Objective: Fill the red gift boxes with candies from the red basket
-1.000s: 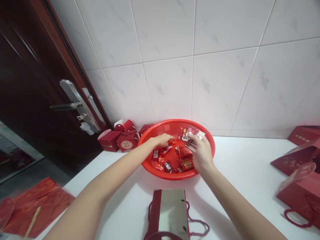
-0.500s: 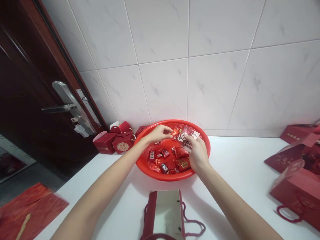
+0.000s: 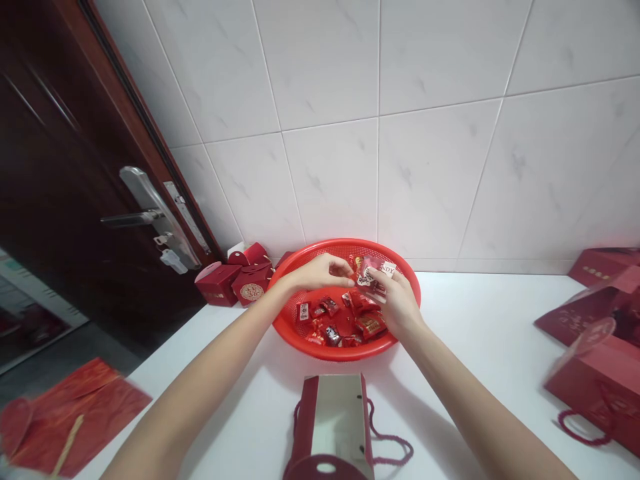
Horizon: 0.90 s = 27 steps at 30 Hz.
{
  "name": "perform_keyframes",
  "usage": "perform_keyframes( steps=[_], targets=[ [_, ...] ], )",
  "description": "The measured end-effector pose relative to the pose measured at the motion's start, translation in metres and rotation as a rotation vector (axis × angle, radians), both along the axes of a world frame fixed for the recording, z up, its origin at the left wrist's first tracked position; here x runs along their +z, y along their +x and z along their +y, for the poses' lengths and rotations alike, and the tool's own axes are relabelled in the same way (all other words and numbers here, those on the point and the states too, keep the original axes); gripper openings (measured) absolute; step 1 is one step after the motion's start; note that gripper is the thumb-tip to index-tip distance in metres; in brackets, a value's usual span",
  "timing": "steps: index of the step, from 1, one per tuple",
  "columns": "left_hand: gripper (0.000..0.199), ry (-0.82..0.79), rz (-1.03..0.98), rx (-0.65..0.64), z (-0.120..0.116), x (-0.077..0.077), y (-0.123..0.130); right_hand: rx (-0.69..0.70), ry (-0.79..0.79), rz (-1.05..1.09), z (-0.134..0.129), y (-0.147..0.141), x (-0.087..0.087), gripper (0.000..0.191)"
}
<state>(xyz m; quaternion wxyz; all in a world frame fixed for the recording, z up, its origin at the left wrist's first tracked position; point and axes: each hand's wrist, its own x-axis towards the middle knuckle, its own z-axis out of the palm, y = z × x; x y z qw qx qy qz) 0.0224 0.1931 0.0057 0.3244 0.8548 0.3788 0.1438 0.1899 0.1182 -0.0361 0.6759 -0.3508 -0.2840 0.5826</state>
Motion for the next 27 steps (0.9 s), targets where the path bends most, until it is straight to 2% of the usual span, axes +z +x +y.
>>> perform_keyframes(
  steps=[3, 7, 11, 14, 17, 20, 22, 24, 27],
  targets=[
    [0.017, 0.028, 0.34, -0.007, 0.005, 0.0, -0.013, -0.026, -0.026, 0.011, -0.002, -0.004, -0.001, 0.024],
    [0.026, 0.152, 0.711, 0.137, 0.009, -0.006, -0.028, -0.04, -0.031, 0.013, -0.004, -0.008, 0.001, 0.024],
    [0.034, 0.147, 0.832, 0.189, 0.01, -0.014, -0.034, -0.054, -0.023, 0.009, -0.004, -0.008, 0.001, 0.023],
    [0.054, 0.108, 0.865, 0.207, 0.011, -0.022, -0.033, -0.044, -0.011, 0.014, -0.004, -0.007, 0.002, 0.023],
    [0.057, 0.071, 0.883, 0.202, 0.013, -0.028, -0.03, -0.039, -0.011, 0.02, -0.004, -0.008, 0.002, 0.026],
    [0.042, 0.058, 0.876, 0.2, 0.016, -0.028, -0.032, -0.042, -0.022, 0.031, -0.004, -0.008, 0.003, 0.025],
    [0.028, 0.064, 0.804, 0.209, 0.016, -0.025, -0.036, -0.042, -0.018, 0.04, -0.003, -0.007, 0.002, 0.024],
    [0.019, 0.084, 0.636, 0.225, 0.014, -0.019, -0.041, -0.037, -0.01, 0.046, -0.003, -0.006, 0.001, 0.022],
    [0.028, 0.077, 0.245, 0.26, 0.003, -0.009, -0.044, -0.015, -0.002, 0.05, -0.002, -0.005, 0.001, 0.021]
  ],
)
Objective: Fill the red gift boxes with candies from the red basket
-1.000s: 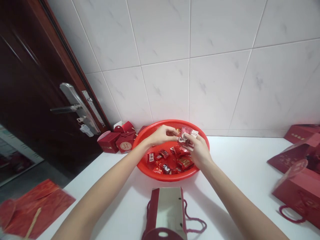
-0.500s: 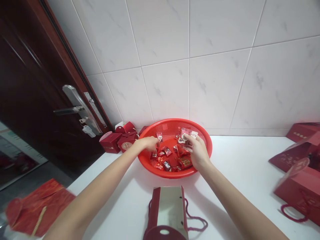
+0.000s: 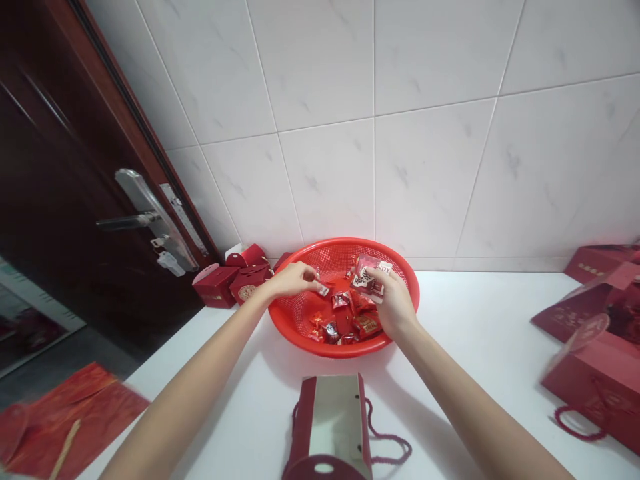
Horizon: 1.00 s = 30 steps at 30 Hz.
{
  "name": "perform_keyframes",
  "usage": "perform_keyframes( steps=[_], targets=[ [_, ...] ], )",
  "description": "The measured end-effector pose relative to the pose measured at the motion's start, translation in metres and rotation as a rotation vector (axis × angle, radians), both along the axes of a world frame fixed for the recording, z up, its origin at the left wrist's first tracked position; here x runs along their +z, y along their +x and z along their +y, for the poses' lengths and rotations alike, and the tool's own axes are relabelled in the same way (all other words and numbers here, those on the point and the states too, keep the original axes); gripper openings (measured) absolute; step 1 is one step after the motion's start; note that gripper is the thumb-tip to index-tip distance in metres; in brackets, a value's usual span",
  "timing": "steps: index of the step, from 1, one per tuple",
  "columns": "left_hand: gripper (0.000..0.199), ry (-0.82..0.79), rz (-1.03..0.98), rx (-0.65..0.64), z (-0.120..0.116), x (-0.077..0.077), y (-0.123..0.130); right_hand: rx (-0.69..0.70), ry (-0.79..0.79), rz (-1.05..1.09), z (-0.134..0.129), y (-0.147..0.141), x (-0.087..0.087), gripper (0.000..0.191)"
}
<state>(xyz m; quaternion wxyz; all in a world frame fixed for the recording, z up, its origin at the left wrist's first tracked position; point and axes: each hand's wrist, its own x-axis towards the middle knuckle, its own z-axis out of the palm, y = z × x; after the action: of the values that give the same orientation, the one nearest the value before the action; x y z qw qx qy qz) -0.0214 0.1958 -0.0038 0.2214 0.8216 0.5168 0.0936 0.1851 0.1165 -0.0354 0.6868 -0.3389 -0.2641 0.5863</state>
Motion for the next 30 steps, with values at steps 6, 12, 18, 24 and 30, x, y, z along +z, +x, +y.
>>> perform_keyframes(
  steps=[6, 12, 18, 24, 30],
  targets=[
    [0.048, -0.115, -0.602, 0.052, -0.037, 0.009, 0.007, 0.096, 0.01, -0.003, -0.004, 0.0, 0.007, 0.023],
    [0.04, -0.058, -0.819, 0.091, -0.068, 0.012, 0.011, 0.133, 0.107, -0.004, -0.014, 0.003, 0.02, 0.026],
    [0.042, -0.034, -0.962, 0.097, -0.098, 0.022, 0.014, 0.25, 0.227, -0.044, -0.031, 0.007, 0.036, 0.027],
    [0.047, -0.049, -0.983, 0.029, -0.127, 0.029, 0.017, 0.263, 0.304, -0.143, -0.053, 0.014, 0.051, 0.03],
    [0.045, 0.047, -0.435, -0.005, -0.169, 0.036, 0.011, 0.339, 0.493, -0.42, -0.081, 0.028, 0.065, 0.026]
  ],
)
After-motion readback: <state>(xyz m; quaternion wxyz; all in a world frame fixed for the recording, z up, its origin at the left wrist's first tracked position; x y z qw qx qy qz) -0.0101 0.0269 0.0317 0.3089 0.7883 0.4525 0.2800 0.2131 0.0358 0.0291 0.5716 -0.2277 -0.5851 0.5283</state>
